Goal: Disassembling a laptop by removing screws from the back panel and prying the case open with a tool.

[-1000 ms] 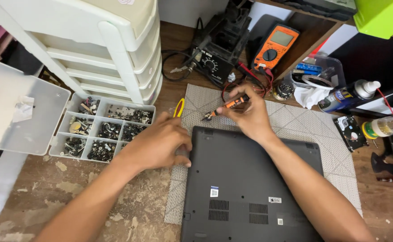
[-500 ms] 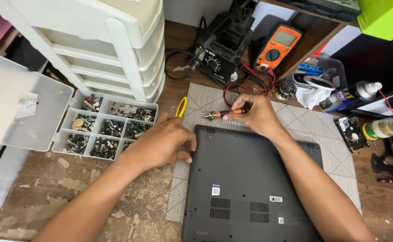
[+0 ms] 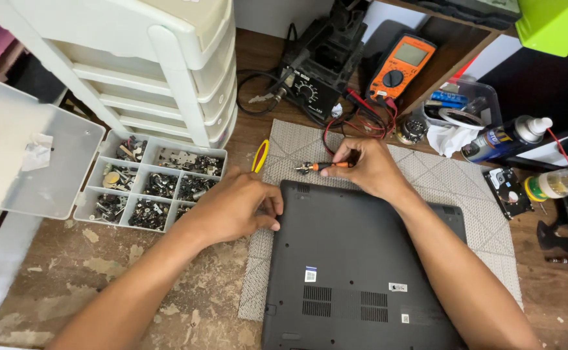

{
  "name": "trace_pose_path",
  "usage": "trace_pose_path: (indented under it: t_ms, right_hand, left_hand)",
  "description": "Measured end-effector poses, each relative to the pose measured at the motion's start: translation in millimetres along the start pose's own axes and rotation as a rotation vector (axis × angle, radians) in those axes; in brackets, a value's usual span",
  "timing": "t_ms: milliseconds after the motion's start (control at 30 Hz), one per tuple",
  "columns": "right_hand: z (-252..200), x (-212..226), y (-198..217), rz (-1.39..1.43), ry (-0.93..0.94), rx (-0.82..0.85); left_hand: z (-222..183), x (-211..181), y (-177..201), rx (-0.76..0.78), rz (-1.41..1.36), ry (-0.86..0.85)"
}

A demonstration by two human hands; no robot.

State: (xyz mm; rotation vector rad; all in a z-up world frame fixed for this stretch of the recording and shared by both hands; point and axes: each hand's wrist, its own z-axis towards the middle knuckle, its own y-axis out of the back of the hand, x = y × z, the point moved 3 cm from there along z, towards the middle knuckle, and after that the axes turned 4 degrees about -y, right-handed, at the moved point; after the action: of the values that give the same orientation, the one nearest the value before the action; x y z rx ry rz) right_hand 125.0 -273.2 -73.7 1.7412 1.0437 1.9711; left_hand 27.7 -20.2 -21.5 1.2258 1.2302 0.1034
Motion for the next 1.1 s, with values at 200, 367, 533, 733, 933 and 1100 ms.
trace_pose_path:
  t_ms: [200,367,533,733,933,1100]
  right_hand:
    - [-3.0,10.3,0.2,-0.083,0.036,0.008]
    - [-11.4,23.8,4.7,-0.224,0.056,-0.021]
    - [-33.4,48.7,40.5,-0.259,0.180,-0.068]
    - [-117.7,22.3,107.2,-0.508,-0.245,-0.136]
    - [-206.5,-58.4,104.5,-0.449,-0.679,-0.146]
    - [-210.7,-64.1,93.0,-0.348,-0.641,-0.358]
  left_hand:
    - [3.7,6.7,-5.1,-0.047,0.011,-0.016]
    - [4.4,8.4,-7.1,-0.063,0.007,-0.025]
    - [4.1,5.9,-4.5,-0.132,0.040,-0.130]
    - [-12.3,-29.3,-18.2,-0.137,-0.044,0.193]
    - [5.3,-30.7,-49.6,-0.320,-0.211,0.312]
    - [14.5,-9.2,-74.5,-0.526,-0.316,0.433]
